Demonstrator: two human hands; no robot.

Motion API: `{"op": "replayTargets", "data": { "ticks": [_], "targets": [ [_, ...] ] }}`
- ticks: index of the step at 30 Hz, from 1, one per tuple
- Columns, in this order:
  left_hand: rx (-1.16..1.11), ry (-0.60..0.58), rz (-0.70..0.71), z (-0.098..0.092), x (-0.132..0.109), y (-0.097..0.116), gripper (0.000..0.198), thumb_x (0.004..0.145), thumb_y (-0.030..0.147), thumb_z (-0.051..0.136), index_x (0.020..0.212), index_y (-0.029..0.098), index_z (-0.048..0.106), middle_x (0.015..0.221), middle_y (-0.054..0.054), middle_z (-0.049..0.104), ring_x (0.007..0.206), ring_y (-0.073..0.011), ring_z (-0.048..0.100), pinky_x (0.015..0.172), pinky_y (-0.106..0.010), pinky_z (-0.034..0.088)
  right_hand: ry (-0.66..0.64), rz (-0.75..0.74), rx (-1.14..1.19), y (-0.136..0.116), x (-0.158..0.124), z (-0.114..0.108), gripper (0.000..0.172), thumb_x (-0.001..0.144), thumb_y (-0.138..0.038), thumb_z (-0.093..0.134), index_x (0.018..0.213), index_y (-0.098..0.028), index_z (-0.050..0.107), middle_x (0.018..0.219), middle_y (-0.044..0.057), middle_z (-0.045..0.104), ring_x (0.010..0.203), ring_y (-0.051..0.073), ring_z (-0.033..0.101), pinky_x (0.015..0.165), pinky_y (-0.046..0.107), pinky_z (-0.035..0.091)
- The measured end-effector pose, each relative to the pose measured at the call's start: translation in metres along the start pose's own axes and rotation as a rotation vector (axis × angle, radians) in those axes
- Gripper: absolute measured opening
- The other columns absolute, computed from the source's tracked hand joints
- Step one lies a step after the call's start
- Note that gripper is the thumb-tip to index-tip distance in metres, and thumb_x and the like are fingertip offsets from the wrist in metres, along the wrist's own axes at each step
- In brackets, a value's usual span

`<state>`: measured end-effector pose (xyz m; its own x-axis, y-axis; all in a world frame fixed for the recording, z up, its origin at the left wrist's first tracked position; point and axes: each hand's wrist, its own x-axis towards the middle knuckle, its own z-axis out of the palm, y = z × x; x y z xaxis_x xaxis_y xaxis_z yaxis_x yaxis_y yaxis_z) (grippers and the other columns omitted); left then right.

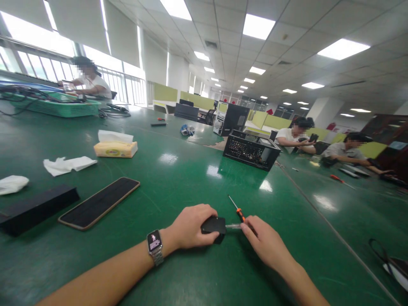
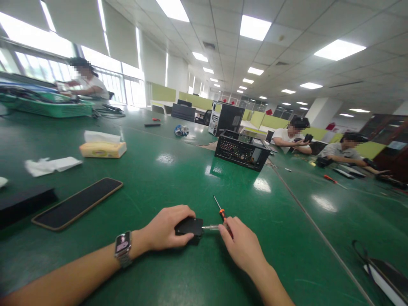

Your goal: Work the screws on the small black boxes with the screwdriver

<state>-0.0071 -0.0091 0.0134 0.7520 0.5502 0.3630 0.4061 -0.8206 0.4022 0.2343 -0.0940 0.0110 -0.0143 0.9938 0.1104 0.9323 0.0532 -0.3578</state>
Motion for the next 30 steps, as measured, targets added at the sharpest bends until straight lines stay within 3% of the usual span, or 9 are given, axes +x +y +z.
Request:
{"op": "replayTargets", "data": {
  "ticks": [6,14,21,27,30],
  "targets": [
    [-0.067,0.045,-0.02,0.003,-0.001,-0.002,0.032,0.073,0.036,0.067,0.099,0.019,0.062,0.093,-0.005,0.066,0.083,-0.0206,0.061,0.072,-0.027,0.047,0.05,-0.05,0.011,0.002,-0.01,0.009,0.02,0.093,-0.04,0.044,0.085,-0.023,0.052,0.085,0.001,0.057,0.07,0.017,0.058,0.061,0.028,0.043],
    [-0.114,0.05,-0.041,0.003,0.0,-0.004,0.031,0.073,0.036,0.068,0.099,0.019,0.065,0.093,-0.005,0.067,0.083,-0.0203,0.061,0.072,-0.027,0.047,0.004,-0.055,0.109,0.019,-0.009,0.002,0.024,0.093,-0.041,0.044,0.081,-0.022,0.052,0.079,0.001,0.057,0.071,0.017,0.054,0.064,0.029,0.041],
    [-0.148,0.061,-0.022,0.005,0.0,-0.005,0.03,0.072,0.033,0.069,0.098,0.018,0.064,0.091,-0.005,0.066,0.08,-0.0195,0.061,0.07,-0.027,0.046,0.058,-0.076,0.125,0.008,-0.009,0.011,0.029,0.095,-0.043,0.042,0.079,-0.02,0.051,0.077,0.001,0.056,0.069,0.016,0.052,0.064,0.028,0.038],
    [-0.168,0.052,-0.019,0.006,0.001,-0.004,0.03,0.075,0.034,0.068,0.099,0.018,0.064,0.091,-0.004,0.066,0.08,-0.019,0.06,0.07,-0.027,0.045,0.032,-0.068,0.157,0.034,-0.005,0.003,0.035,0.094,-0.048,0.041,0.076,-0.02,0.052,0.072,0.0,0.054,0.067,0.015,0.049,0.061,0.027,0.036],
    [-0.177,0.052,-0.026,0.007,0.001,-0.004,0.03,0.074,0.034,0.069,0.099,0.018,0.064,0.09,-0.004,0.066,0.079,-0.0184,0.059,0.07,-0.027,0.044,0.028,-0.078,0.176,0.034,-0.004,0.007,0.036,0.094,-0.048,0.04,0.075,-0.019,0.051,0.071,0.0,0.053,0.066,0.015,0.048,0.061,0.026,0.035]
  ]
}}
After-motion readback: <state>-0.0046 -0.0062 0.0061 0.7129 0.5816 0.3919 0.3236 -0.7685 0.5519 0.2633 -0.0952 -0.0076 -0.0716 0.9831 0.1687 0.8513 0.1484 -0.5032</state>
